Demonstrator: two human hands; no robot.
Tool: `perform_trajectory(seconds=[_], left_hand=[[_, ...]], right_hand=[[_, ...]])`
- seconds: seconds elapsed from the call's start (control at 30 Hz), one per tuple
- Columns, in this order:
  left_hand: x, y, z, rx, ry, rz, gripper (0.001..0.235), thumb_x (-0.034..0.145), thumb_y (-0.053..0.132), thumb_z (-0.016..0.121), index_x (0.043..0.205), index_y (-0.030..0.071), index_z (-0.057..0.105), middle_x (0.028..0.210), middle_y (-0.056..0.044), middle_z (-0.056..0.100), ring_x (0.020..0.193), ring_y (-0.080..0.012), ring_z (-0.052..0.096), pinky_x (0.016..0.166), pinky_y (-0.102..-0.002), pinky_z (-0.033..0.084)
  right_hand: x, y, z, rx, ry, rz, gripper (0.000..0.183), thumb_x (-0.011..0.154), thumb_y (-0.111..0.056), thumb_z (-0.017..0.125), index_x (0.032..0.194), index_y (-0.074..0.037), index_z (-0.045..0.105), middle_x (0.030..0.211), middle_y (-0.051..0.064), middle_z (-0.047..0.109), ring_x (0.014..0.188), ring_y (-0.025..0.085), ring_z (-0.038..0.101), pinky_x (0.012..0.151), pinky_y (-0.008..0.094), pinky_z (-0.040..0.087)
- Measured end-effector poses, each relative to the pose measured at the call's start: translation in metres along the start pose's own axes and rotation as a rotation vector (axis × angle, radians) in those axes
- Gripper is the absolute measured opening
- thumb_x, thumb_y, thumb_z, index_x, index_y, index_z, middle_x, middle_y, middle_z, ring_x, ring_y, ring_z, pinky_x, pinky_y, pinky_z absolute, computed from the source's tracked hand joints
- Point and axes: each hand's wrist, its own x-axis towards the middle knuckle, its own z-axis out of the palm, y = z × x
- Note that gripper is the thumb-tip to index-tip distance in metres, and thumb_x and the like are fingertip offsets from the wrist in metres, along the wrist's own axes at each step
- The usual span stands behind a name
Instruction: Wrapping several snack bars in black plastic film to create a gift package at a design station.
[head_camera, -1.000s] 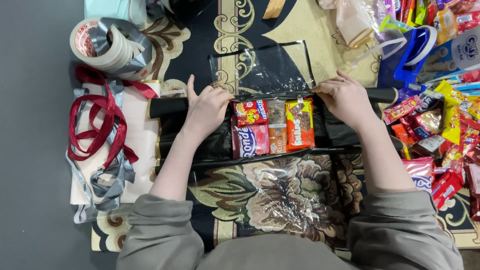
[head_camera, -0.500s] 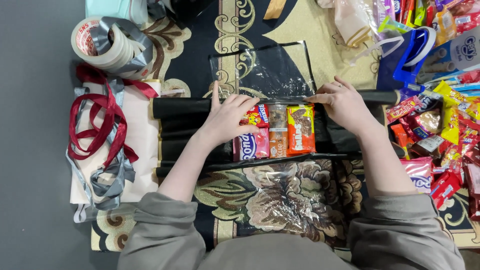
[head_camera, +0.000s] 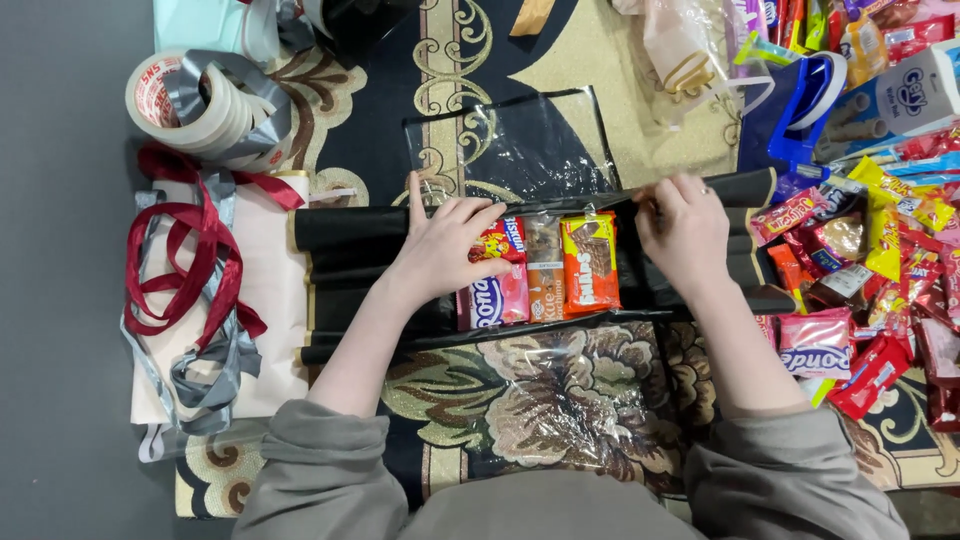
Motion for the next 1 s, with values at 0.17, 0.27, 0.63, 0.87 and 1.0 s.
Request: perform_trajectory(seconds=[0.17,0.27,0.63,0.87,1.0], left_hand=[[0.036,0.02,0.002,-0.059,0.019,0.014,0.058,0.102,0.056,0.052,0.136,0.01,0.062,0.136,-0.013,0.063,0.131,-0.0286,0.058,0.119,-0.071,-0.007],[0.064,0.028,0.029,-0.09,-0.034,0.016,0.047,0.105,0.042,0.049,0.141,0.012,0.058,0.137,-0.012,0.064,0.129,-0.0291,0.061,0.122,-0.068,0.001],[0.09,0.032,0.087,0.012,0.157,0.154,0.01,0.098,0.017,0.063,0.107,0.018,0.066,0.1,0.001,0.066,0.087,-0.0185,0.074,0.08,-0.031,0.059],[0.089,0.034,0.096,0.141,0.293,0.175,0.014,0.092,0.023,0.065,0.104,0.02,0.06,0.092,0.002,0.058,0.082,-0.0194,0.068,0.067,-0.032,0.057],[0.089,0.036,0.09,0.212,0.343,0.208,0.015,0.088,0.024,0.067,0.1,0.02,0.06,0.09,0.002,0.057,0.083,-0.0194,0.067,0.069,-0.03,0.057]], right_hand=[[-0.001,-0.035,-0.023,0.28,-0.366,0.328,0.021,0.095,-0.014,0.064,0.111,-0.025,0.071,0.103,-0.006,0.067,0.102,0.021,0.066,0.092,0.036,0.053],[0.016,-0.056,-0.038,0.635,-0.586,0.546,0.043,0.093,-0.002,0.051,0.133,-0.011,0.066,0.123,0.014,0.069,0.123,0.037,0.062,0.105,0.05,0.046],[0.013,-0.051,-0.022,1.24,-0.543,0.851,0.052,0.082,0.011,0.045,0.125,-0.005,0.07,0.117,0.01,0.064,0.112,0.02,0.055,0.102,0.034,0.046],[0.003,-0.044,-0.001,1.345,-0.459,0.995,0.051,0.079,0.008,0.051,0.123,-0.007,0.072,0.102,-0.001,0.061,0.098,0.009,0.058,0.092,0.024,0.051],[-0.001,-0.049,-0.005,1.235,-0.434,0.907,0.049,0.084,0.005,0.054,0.128,-0.005,0.07,0.109,0.007,0.064,0.103,0.017,0.06,0.098,0.032,0.052]])
